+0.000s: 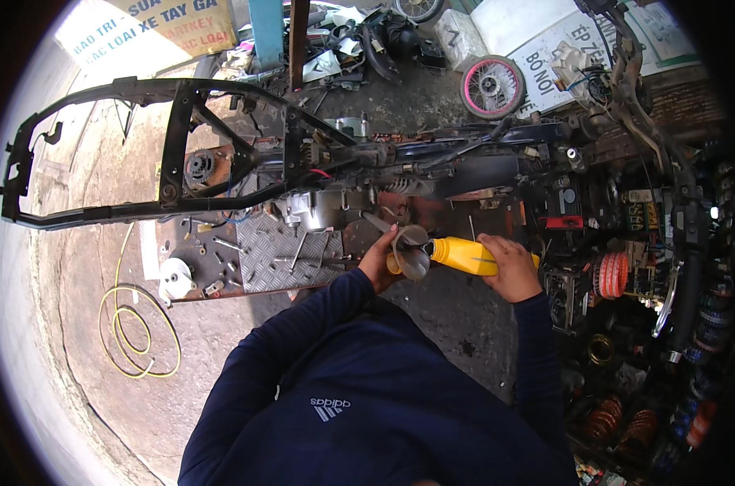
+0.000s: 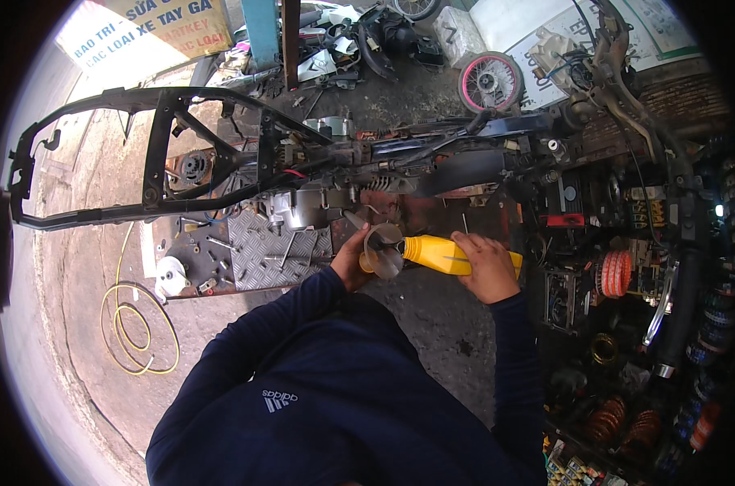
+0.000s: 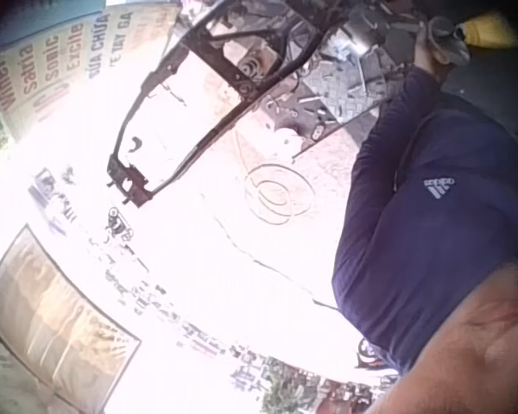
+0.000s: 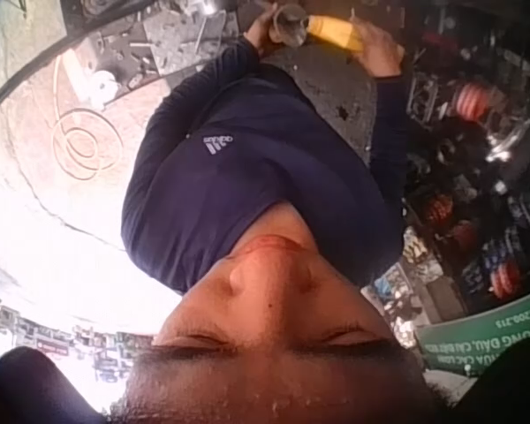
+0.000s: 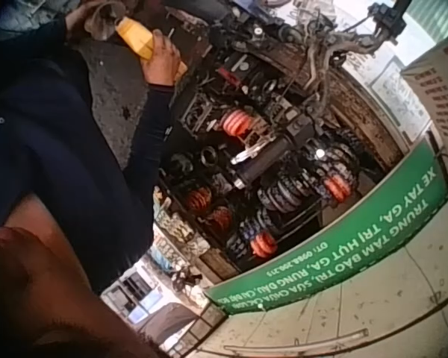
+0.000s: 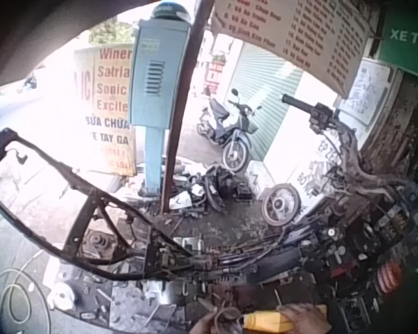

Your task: The recorder is seen repairing a motorcycle, which includes working on the engine and filling oil.

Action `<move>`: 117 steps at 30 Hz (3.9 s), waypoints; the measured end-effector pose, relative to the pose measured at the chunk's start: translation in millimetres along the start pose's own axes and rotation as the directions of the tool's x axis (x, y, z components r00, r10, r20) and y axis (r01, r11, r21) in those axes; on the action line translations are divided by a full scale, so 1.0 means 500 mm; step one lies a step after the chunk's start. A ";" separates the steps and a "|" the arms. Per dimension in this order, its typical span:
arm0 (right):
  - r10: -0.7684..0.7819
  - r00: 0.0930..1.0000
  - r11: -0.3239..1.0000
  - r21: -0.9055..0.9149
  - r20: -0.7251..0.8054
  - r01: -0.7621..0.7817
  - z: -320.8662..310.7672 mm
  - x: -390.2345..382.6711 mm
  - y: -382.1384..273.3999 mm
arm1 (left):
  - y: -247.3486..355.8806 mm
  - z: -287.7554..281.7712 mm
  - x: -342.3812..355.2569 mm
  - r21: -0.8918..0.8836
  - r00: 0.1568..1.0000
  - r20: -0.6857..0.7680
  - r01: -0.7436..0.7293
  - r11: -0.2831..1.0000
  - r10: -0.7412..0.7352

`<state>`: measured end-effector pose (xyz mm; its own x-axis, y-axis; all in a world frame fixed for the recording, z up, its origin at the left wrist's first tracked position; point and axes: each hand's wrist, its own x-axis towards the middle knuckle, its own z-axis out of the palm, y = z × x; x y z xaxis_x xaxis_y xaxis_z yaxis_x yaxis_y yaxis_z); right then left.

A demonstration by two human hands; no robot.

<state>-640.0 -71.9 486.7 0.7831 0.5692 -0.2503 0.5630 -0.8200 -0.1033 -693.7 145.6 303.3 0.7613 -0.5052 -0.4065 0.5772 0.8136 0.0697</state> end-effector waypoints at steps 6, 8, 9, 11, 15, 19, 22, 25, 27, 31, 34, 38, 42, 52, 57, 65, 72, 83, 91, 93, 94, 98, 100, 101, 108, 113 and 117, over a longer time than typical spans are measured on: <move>-0.005 1.000 1.000 -0.006 -0.003 0.005 -0.002 -0.002 -0.001 | -0.002 0.000 -0.002 -0.001 1.000 0.009 -0.010 1.000 0.010; -0.008 1.000 1.000 -0.005 -0.005 0.008 -0.003 -0.002 -0.002 | -0.003 -0.001 -0.001 0.016 0.999 0.044 -0.019 1.000 0.018; -0.006 1.000 1.000 -0.005 0.001 0.006 -0.004 -0.002 -0.002 | -0.003 -0.002 -0.001 0.020 1.000 0.000 0.014 1.000 -0.014; -0.003 1.000 1.000 -0.005 0.006 0.003 -0.005 -0.002 -0.004 | -0.004 -0.004 -0.001 0.035 0.999 0.052 -0.008 0.999 0.006; -0.015 1.000 1.000 -0.019 0.001 0.015 -0.008 -0.002 -0.006 | -0.007 -0.005 -0.002 0.038 1.000 -0.011 0.026 0.999 -0.025; -0.016 1.000 1.000 -0.019 0.023 0.017 -0.010 -0.003 -0.008 | -0.008 -0.004 -0.003 0.055 1.000 0.022 0.006 0.998 -0.007; -0.026 1.000 0.999 -0.022 0.017 0.027 -0.012 -0.005 -0.009 | -0.009 -0.005 -0.004 0.059 1.000 0.029 0.000 0.998 -0.002; -0.030 1.000 0.999 -0.033 0.009 0.030 -0.015 -0.007 -0.012 | -0.010 -0.007 -0.005 0.059 0.999 0.043 0.012 0.998 -0.014; -0.031 0.999 0.999 -0.042 -0.015 0.031 -0.017 -0.009 -0.014 | -0.012 -0.008 -0.005 0.062 0.999 -0.024 0.028 0.998 -0.026; -0.034 0.999 0.998 -0.051 -0.002 0.034 -0.021 -0.012 -0.017 | -0.013 -0.008 -0.004 0.073 1.000 0.011 0.004 0.997 -0.005; -0.036 0.999 0.998 -0.058 0.003 0.036 -0.023 -0.013 -0.018 | -0.013 -0.006 -0.005 0.066 1.000 0.026 0.004 0.998 -0.006; -0.040 0.999 0.997 -0.061 -0.012 0.039 -0.022 -0.012 -0.018 | -0.013 -0.004 -0.008 0.075 1.000 0.008 0.007 0.997 -0.008; -0.027 0.999 0.997 -0.066 0.042 0.030 -0.022 -0.010 -0.019 | -0.015 -0.005 -0.006 0.052 0.999 -0.020 0.030 0.998 -0.029; -0.018 0.996 0.996 -0.090 0.084 0.026 -0.029 -0.007 -0.025 | -0.020 -0.018 0.002 0.039 1.000 0.023 0.002 0.999 -0.003; -0.028 0.998 0.995 -0.091 0.063 0.034 -0.031 -0.006 -0.026 | -0.021 -0.015 -0.002 0.034 1.000 -0.011 0.022 0.999 -0.021; -0.030 0.998 0.995 -0.093 0.063 0.036 -0.035 -0.006 -0.030 | -0.020 -0.009 -0.008 0.054 1.000 0.023 -0.014 0.998 0.012; -0.071 0.997 0.991 -0.117 0.008 0.071 -0.036 -0.004 -0.033 | -0.019 -0.004 -0.010 0.042 0.999 -0.033 -0.001 0.999 0.002; -0.081 0.997 0.987 -0.136 0.005 0.081 -0.040 0.001 -0.037 | -0.016 -0.001 -0.012 0.052 1.000 0.022 -0.021 0.998 0.020; -0.058 0.997 0.988 -0.140 0.046 0.063 -0.046 0.003 -0.043 | -0.016 -0.002 -0.014 0.050 1.000 0.007 -0.024 0.998 0.024; -0.069 0.997 0.987 -0.142 0.018 0.071 -0.048 0.004 -0.044 | -0.016 -0.003 -0.013 0.037 1.000 -0.022 -0.010 0.999 0.011; -0.061 0.997 0.987 -0.144 0.044 0.066 -0.049 0.004 -0.045 | -0.016 -0.003 -0.012 0.044 0.999 0.022 -0.035 0.998 0.034; -0.074 0.997 0.986 -0.149 0.012 0.075 -0.051 0.006 -0.048 | -0.016 -0.007 -0.013 0.044 1.000 0.021 -0.023 0.999 0.022; -0.065 0.997 0.986 -0.148 0.038 0.070 -0.052 0.007 -0.050 | -0.016 -0.008 -0.013 0.040 1.000 0.021 -0.019 0.999 0.018; -0.075 0.997 0.986 -0.150 0.011 0.076 -0.052 0.007 -0.050 | -0.016 -0.008 -0.013 0.043 1.000 0.013 -0.018 0.999 0.017; -0.065 0.997 0.985 -0.157 0.038 0.070 -0.057 0.012 -0.052 | -0.017 -0.007 -0.014 0.030 1.000 -0.028 -0.007 1.000 0.008; -0.043 0.997 0.987 -0.154 0.068 0.054 -0.061 0.017 -0.055 | -0.016 -0.008 -0.014 0.037 0.999 0.014 -0.029 0.999 0.028; -0.046 0.996 0.985 -0.164 0.077 0.058 -0.065 0.022 -0.058 | -0.016 -0.005 -0.014 0.033 0.999 -0.026 -0.023 0.999 0.024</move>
<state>-639.0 -39.8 518.2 0.7340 0.5997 -0.3186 0.6429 -0.7649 0.0413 -704.6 143.4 303.3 0.7668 -0.4780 -0.4284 0.5689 0.8152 0.1086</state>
